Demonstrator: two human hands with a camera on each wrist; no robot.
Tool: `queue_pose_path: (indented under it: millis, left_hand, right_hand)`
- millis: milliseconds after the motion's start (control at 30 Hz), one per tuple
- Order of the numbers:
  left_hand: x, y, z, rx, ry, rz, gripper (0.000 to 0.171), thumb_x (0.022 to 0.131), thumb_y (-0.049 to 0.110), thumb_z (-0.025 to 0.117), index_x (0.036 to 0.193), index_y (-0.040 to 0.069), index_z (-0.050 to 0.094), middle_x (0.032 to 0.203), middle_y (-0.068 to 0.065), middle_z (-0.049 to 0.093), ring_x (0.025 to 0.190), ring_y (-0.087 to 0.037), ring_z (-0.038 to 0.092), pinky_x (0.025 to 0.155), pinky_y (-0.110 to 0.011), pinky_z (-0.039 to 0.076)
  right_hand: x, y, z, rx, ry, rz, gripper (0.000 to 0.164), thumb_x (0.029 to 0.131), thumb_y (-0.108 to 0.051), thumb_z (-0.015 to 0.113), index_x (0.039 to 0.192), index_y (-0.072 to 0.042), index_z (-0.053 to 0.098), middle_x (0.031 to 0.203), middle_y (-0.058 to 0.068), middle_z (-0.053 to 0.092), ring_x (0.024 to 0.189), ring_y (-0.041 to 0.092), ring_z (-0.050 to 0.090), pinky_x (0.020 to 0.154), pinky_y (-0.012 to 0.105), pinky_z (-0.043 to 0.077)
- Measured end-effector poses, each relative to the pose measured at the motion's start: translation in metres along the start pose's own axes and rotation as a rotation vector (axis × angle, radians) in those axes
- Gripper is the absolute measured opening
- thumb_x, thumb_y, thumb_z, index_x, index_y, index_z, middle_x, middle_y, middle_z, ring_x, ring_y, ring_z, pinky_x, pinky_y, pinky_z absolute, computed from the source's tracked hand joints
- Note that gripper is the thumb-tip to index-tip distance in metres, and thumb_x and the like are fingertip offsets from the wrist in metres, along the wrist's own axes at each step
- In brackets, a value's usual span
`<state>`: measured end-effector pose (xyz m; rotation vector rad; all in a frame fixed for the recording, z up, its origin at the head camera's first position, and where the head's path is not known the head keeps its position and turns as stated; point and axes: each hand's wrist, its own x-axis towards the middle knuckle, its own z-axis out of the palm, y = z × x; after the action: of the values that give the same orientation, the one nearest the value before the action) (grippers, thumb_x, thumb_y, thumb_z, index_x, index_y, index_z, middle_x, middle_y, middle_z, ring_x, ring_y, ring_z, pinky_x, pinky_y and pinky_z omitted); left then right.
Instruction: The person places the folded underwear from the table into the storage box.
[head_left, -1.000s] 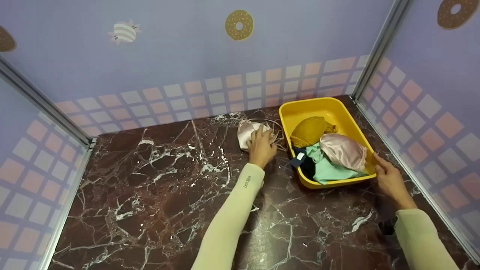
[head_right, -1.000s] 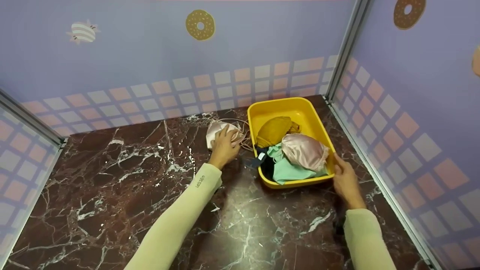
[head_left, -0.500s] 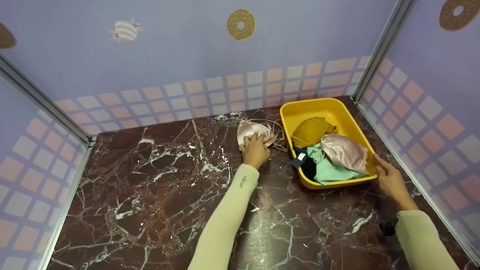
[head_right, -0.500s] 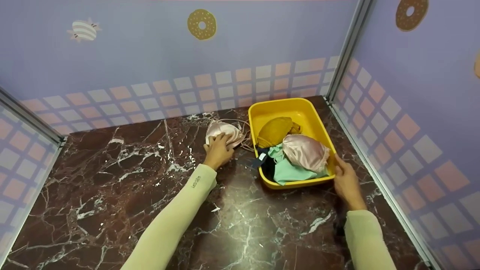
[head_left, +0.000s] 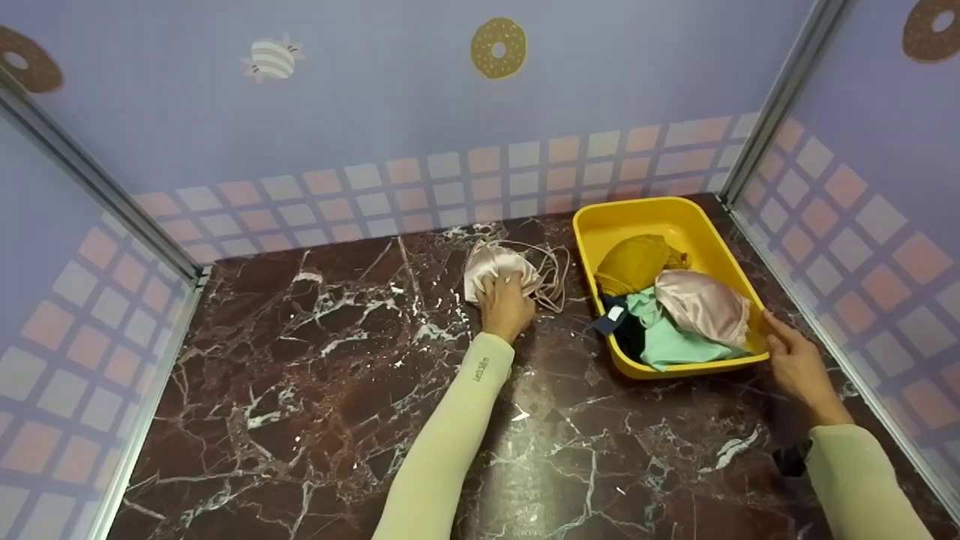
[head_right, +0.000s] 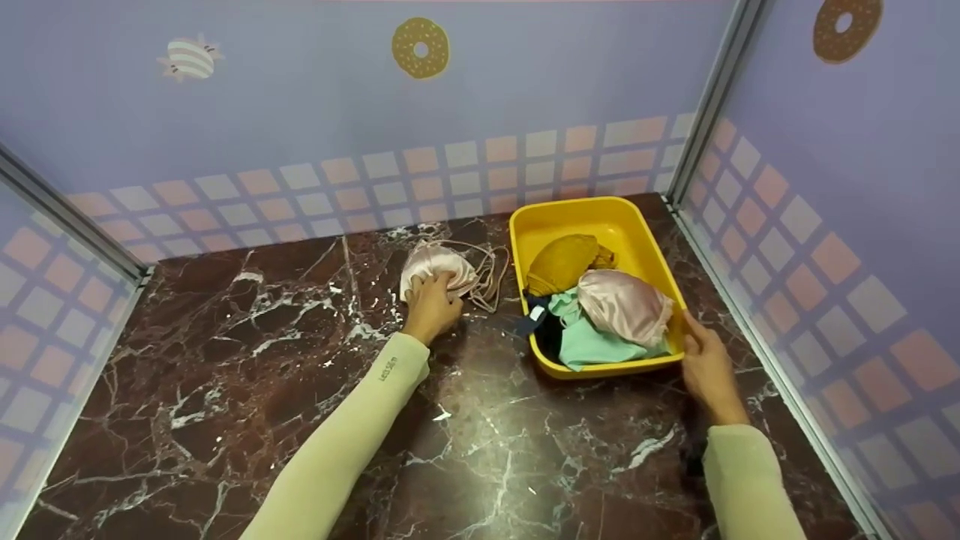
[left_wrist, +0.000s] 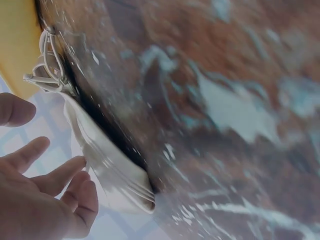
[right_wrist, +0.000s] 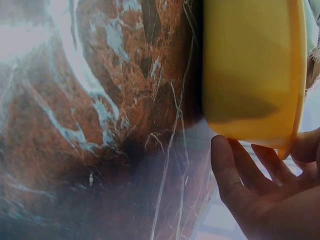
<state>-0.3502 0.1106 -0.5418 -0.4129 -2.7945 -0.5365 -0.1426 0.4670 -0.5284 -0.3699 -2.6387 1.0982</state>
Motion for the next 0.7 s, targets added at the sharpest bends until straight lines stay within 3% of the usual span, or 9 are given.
queue_pose_path:
  millis: [267, 467, 567, 700]
  left_hand:
    - [-0.006, -0.019, -0.006, -0.016, -0.013, -0.038, 0.04, 0.069, 0.019, 0.06, 0.108, 0.014, 0.057, 0.102, -0.007, 0.058, 0.109, -0.033, 0.037, 0.085, -0.049, 0.028]
    - [-0.009, -0.026, -0.01, 0.006, -0.053, -0.068, 0.028, 0.07, 0.02, 0.061, 0.098, 0.013, 0.059, 0.095, -0.006, 0.061, 0.1, -0.031, 0.042, 0.084, -0.047, 0.028]
    - [-0.011, -0.03, -0.015, 0.006, -0.066, -0.049, 0.02, 0.073, 0.024, 0.06, 0.089, 0.012, 0.058, 0.089, -0.007, 0.062, 0.096, -0.03, 0.045, 0.086, -0.047, 0.028]
    - [-0.02, -0.04, -0.022, 0.018, -0.052, 0.017, 0.014, 0.075, 0.023, 0.057, 0.083, 0.011, 0.057, 0.08, -0.011, 0.062, 0.089, -0.029, 0.049, 0.078, -0.043, 0.034]
  right_hand:
    - [0.001, 0.0, -0.001, -0.014, -0.018, -0.005, 0.041, 0.093, -0.012, 0.03, 0.132, -0.001, 0.028, 0.122, 0.036, 0.031, 0.098, 0.041, 0.037, 0.079, 0.05, 0.029]
    - [0.002, 0.002, -0.003, -0.053, -0.02, -0.023, 0.041, 0.092, -0.012, 0.03, 0.132, -0.001, 0.029, 0.12, 0.036, 0.034, 0.082, 0.037, 0.04, 0.065, 0.037, 0.031]
    - [0.003, 0.003, -0.004, -0.055, -0.015, -0.03, 0.041, 0.092, -0.01, 0.03, 0.132, -0.001, 0.029, 0.119, 0.036, 0.035, 0.081, 0.037, 0.041, 0.063, 0.033, 0.03]
    - [0.003, 0.003, -0.003, -0.041, -0.028, -0.034, 0.041, 0.092, -0.009, 0.03, 0.132, 0.0, 0.028, 0.122, 0.036, 0.032, 0.085, 0.038, 0.039, 0.064, 0.033, 0.029]
